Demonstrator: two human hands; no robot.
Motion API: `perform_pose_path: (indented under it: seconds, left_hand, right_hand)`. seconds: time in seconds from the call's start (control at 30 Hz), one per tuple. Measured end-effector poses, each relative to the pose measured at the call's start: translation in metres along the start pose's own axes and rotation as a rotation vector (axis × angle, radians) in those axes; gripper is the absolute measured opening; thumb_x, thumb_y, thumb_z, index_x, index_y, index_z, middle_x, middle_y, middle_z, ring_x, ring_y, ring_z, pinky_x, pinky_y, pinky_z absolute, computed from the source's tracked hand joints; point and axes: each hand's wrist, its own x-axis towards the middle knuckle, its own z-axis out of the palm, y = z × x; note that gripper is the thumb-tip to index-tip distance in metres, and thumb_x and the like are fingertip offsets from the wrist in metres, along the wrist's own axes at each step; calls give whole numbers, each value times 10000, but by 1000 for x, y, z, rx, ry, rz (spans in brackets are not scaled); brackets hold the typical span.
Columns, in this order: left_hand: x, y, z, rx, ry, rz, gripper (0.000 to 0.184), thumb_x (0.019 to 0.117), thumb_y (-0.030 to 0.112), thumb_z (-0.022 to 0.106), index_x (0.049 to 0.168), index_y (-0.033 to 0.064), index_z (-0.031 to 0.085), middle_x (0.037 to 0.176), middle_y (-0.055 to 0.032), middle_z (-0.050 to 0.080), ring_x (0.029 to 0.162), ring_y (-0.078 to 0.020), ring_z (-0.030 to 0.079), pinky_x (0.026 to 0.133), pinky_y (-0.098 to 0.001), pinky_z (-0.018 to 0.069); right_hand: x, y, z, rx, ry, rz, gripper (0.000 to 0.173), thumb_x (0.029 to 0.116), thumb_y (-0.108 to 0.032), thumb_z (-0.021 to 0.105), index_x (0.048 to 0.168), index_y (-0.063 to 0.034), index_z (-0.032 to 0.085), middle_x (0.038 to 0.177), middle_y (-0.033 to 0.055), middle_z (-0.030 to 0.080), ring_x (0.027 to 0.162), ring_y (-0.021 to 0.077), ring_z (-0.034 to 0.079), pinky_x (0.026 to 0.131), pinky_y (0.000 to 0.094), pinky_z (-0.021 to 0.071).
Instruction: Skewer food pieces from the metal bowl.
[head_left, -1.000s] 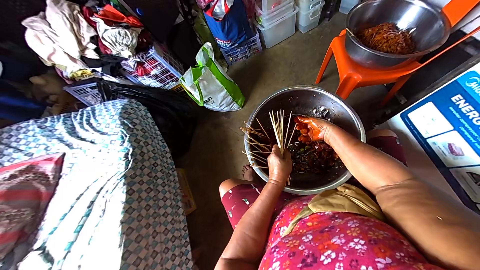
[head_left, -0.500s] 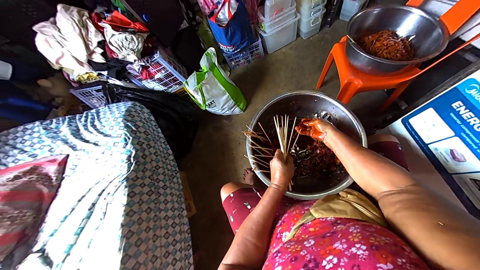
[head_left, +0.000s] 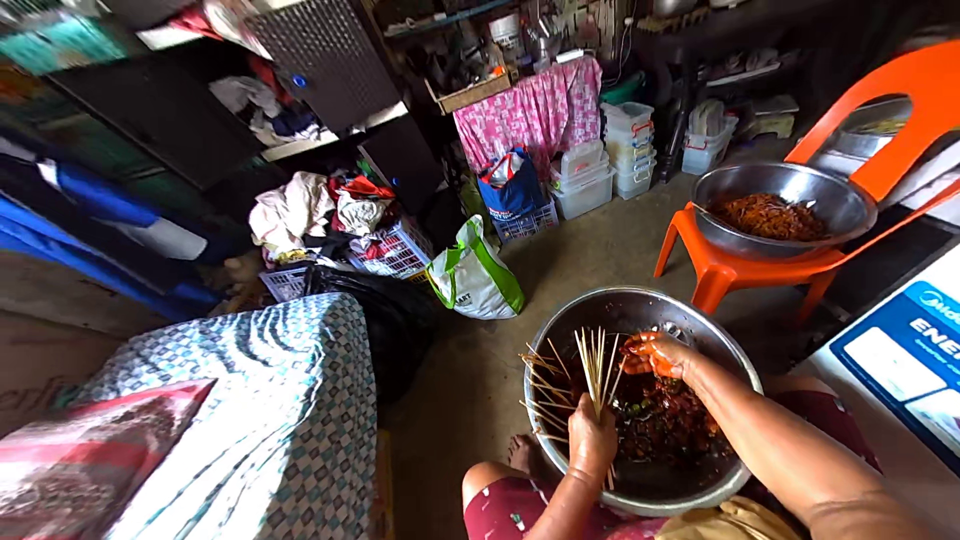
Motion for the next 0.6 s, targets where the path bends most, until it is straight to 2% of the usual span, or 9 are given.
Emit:
perform_pose_path:
  seconds: [0.17, 0.27, 0.37, 0.6]
  left_hand:
    - [-1, -2, 0, -19, 2, 11, 223, 996, 140, 590, 1148, -19, 626, 886, -163, 666, 825, -282, 668, 801, -485, 549]
    - [2, -2, 1, -27, -9, 9, 226, 995, 139, 597, 1151, -21, 627, 895, -167, 667, 836, -286, 669, 811, -487, 548]
    - [4, -3, 0, -37, -11, 25, 224, 987, 137, 602, 1141, -22, 637, 900, -169, 669, 843, -286, 670, 818, -490, 546]
    - [3, -4, 0, -41, -27, 25, 212, 992, 144, 594, 1122, -19, 631, 891, -164, 665, 838, -284, 669, 807, -484, 547]
  right_hand:
    - [3, 3, 2, 140, 37, 1, 182, 1089, -58, 410, 1187, 50, 518, 966, 146, 639, 782, 243, 699, 763, 407, 622]
    - [6, 4, 6, 196, 115, -16, 171, 1065, 0, 432, 1207, 59, 506, 922, 134, 626, 746, 223, 688, 734, 385, 623]
    - [4, 1, 6, 145, 110, -3, 160, 1053, 25, 420, 1183, 48, 511, 902, 115, 614, 723, 210, 672, 719, 388, 617]
    - [0, -3, -2, -54, -19, -40, 176, 1071, 12, 385, 1145, 53, 539, 906, 113, 614, 721, 230, 685, 726, 429, 627]
